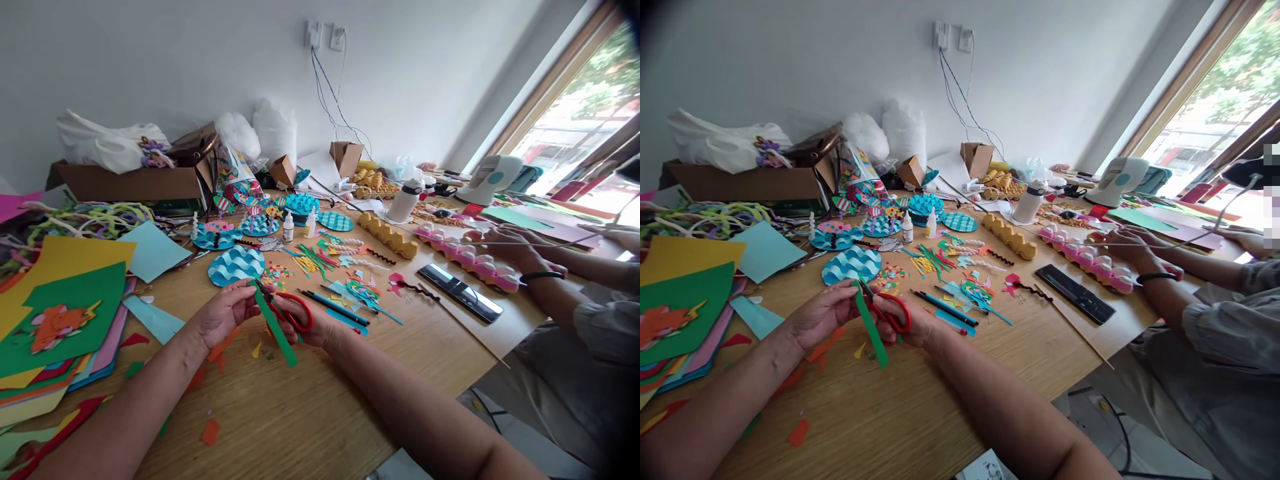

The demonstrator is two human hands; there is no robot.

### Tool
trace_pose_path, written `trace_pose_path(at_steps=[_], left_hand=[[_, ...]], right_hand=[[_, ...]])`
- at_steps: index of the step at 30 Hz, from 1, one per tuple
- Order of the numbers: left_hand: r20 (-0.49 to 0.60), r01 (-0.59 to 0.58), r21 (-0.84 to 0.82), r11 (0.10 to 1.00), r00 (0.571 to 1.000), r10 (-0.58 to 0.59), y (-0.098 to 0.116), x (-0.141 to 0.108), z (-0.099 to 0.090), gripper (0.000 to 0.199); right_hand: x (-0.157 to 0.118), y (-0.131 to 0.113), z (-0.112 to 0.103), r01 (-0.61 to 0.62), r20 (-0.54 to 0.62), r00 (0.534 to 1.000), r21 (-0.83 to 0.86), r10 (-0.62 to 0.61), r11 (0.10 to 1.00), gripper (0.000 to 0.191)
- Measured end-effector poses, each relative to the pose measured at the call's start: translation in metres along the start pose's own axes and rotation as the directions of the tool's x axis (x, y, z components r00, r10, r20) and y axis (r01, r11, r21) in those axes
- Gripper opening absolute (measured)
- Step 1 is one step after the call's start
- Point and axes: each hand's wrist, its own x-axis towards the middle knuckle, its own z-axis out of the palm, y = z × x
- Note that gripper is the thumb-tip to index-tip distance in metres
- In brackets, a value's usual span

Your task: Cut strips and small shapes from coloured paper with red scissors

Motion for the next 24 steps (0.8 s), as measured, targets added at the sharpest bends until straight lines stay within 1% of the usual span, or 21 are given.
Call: trace_pose_path(at_steps=[3,6,10,14,16,18,19,21,23,24], left_hand=[[-0.022,-0.018,-0.005,1.0,1.0,0.018,-0.002,0.002,-0.002,0.012],[-0.075,-0.028,-0.035,0.999,0.997,0.026,-0.003,0.003,-0.004,0.007],[-0.158,-0.048,-0.036,0.998,0.987,0.042,0.001,0.003,-0.003,0.012],[-0.296,-0.16,-0.077,0.984,0.946,0.131,0.01,0.004,-0.006,0.018],[-0.331,-0.212,-0.077,0.974,0.927,0.176,0.014,0.004,-0.008,0.019],[-0.356,-0.244,-0.072,0.967,0.912,0.204,0.016,0.005,-0.011,0.021],[-0.364,-0.251,-0.072,0.965,0.908,0.209,0.017,0.005,-0.011,0.021],[-0.352,-0.234,-0.051,0.971,0.914,0.202,0.016,0.004,-0.01,0.022],[-0.327,-0.2,-0.019,0.98,0.927,0.183,0.016,0.002,-0.006,0.021],[-0.311,-0.18,-0.001,0.984,0.935,0.17,0.015,0.001,-0.004,0.021]], right_hand=[[0.001,0.003,-0.004,0.011,0.002,1.0,0.021,-0.011,1.0,0.043],[0.002,0.007,-0.007,0.002,-0.035,0.999,0.036,-0.001,0.999,0.046],[0.001,0.006,-0.008,-0.003,-0.068,0.998,0.042,0.006,0.999,0.048],[-0.003,-0.003,-0.013,0.082,-0.089,0.993,-0.027,-0.084,0.996,0.043],[-0.005,-0.01,-0.018,0.144,-0.113,0.982,-0.067,-0.151,0.987,0.043],[-0.006,-0.016,-0.023,0.218,-0.174,0.958,-0.085,-0.23,0.972,0.042],[-0.006,-0.02,-0.025,0.26,-0.211,0.938,-0.093,-0.274,0.961,0.041],[-0.005,-0.025,-0.027,0.318,-0.326,0.878,-0.15,-0.351,0.936,0.036],[-0.004,-0.028,-0.025,0.282,-0.436,0.819,-0.262,-0.374,0.923,0.029],[-0.003,-0.029,-0.023,0.235,-0.466,0.804,-0.323,-0.37,0.917,0.027]])
